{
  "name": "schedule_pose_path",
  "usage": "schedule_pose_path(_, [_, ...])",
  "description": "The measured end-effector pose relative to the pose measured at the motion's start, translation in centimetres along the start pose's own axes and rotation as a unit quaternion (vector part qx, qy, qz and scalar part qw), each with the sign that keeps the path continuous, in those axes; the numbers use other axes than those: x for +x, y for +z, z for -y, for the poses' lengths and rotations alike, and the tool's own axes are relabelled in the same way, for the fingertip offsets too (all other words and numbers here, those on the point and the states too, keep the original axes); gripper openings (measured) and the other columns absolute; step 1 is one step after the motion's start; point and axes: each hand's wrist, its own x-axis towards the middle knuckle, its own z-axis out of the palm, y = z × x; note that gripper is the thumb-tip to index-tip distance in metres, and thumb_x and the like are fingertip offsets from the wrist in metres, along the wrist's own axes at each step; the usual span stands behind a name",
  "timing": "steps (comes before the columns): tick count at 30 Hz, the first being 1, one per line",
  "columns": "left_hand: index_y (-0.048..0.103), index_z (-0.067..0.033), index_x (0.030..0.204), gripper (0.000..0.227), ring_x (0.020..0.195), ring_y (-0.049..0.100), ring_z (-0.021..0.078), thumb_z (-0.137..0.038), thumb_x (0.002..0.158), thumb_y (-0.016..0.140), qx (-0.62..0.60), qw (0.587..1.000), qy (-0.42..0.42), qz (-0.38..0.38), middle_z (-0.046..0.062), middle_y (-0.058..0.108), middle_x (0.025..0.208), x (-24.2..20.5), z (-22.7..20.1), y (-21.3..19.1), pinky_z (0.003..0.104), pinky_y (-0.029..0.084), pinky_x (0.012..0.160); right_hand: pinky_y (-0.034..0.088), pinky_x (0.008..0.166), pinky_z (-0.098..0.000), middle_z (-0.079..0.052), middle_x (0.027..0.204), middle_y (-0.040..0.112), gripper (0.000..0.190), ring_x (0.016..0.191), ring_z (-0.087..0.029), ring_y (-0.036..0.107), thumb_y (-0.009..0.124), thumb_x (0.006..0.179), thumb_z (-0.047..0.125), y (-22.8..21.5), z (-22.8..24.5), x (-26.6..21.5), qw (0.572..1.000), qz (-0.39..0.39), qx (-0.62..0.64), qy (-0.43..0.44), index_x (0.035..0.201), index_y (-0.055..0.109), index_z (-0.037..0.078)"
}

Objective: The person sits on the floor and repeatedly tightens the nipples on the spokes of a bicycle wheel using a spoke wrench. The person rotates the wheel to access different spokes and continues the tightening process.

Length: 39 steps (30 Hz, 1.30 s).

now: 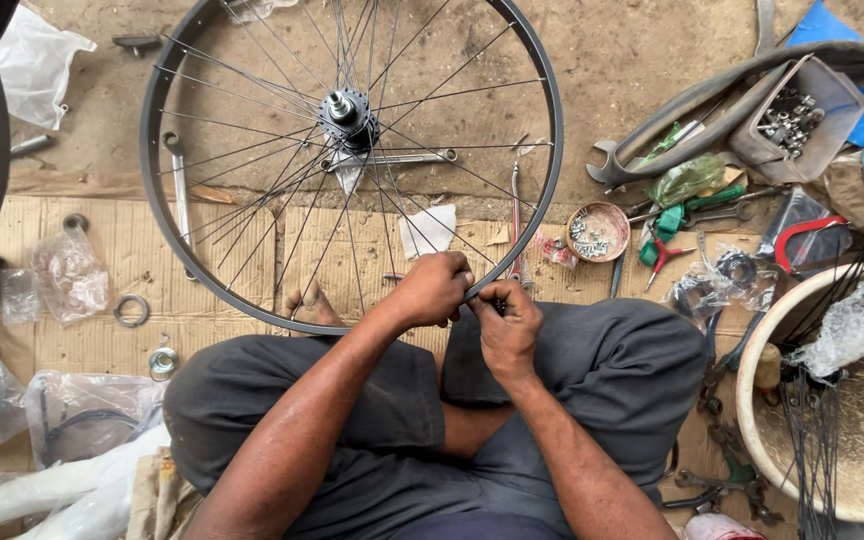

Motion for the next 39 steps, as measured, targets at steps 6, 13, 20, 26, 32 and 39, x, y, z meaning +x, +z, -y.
schedule_pose_path(6, [0.062, 0.0044, 0.101, 0.023, 0.055, 0.072, 0.0206, -0.016, 0.1, 0.052, 0.003, 1.0, -0.002, 0.004, 0.014, 0.071, 0.072, -0.3, -0.6, -0.3, 0.036, 0.059, 0.047, 0.053, 0.067, -0.0217, 0.002, 0.085, 0.066, 0.016, 0.077, -0.004, 0.061, 0.077, 0.087, -0.006, -0.2, 0.0, 0.3, 1.0, -0.018, -0.02, -0.004, 0.092, 0.064, 0.003])
schedule_pose_path(13, [0.062, 0.0045, 0.099, 0.026, 0.053, 0.07, 0.0197, -0.019, 0.103, 0.052, -0.015, 1.0, 0.017, 0.005, 0.012, 0.07, 0.073, -0.8, -1.3, -0.5, 0.036, 0.057, 0.045, 0.052, 0.065, -0.023, -0.002, 0.083, 0.065, 0.022, 0.074, -0.007, 0.059, 0.082, 0.083, -0.006, -1.0, 0.3, 1.0, 0.998, -0.024, -0.06, 0.028, 0.092, 0.063, 0.001])
schedule_pose_path(20, [0.062, 0.0025, 0.1, 0.026, 0.053, 0.07, 0.0188, -0.022, 0.104, 0.052, -0.014, 0.999, 0.03, -0.004, 0.013, 0.07, 0.072, -1.7, -2.0, -1.0, 0.035, 0.056, 0.044, 0.06, 0.078, -0.0233, -0.005, 0.093, 0.074, 0.012, 0.087, -0.01, 0.071, 0.077, 0.089, -0.003, -2.1, -0.2, 2.0, 0.991, 0.075, 0.087, 0.062, 0.096, 0.067, -0.001])
schedule_pose_path(26, [0.06, 0.0005, 0.102, 0.019, 0.055, 0.068, 0.0174, -0.018, 0.101, 0.053, -0.055, 0.997, 0.038, 0.04, 0.01, 0.069, 0.077, -1.0, -1.2, -1.6, 0.034, 0.057, 0.045, 0.06, 0.075, -0.0247, -0.007, 0.091, 0.074, 0.013, 0.084, -0.011, 0.072, 0.078, 0.089, -0.005, -1.9, 0.5, 1.9, 0.995, 0.074, 0.056, 0.038, 0.094, 0.067, -0.002])
schedule_pose_path(32, [0.063, 0.0022, 0.099, 0.018, 0.059, 0.07, 0.0184, -0.015, 0.099, 0.058, -0.03, 0.999, 0.01, 0.035, 0.012, 0.071, 0.074, -0.8, -1.5, -2.1, 0.036, 0.056, 0.051, 0.063, 0.078, -0.0268, -0.007, 0.091, 0.074, 0.012, 0.085, -0.013, 0.073, 0.076, 0.087, -0.007, -1.5, 0.7, 2.1, 0.991, 0.062, 0.105, 0.063, 0.094, 0.067, -0.002])
schedule_pose_path(39, [0.067, 0.0045, 0.092, 0.02, 0.061, 0.071, 0.018, -0.014, 0.097, 0.061, -0.034, 0.998, 0.031, 0.051, 0.012, 0.07, 0.071, -0.2, -0.6, -2.0, 0.036, 0.056, 0.055, 0.064, 0.075, -0.0281, -0.009, 0.091, 0.076, 0.013, 0.083, -0.014, 0.074, 0.076, 0.084, -0.011, -1.7, 0.6, 2.0, 0.989, 0.064, 0.081, 0.104, 0.091, 0.068, -0.004])
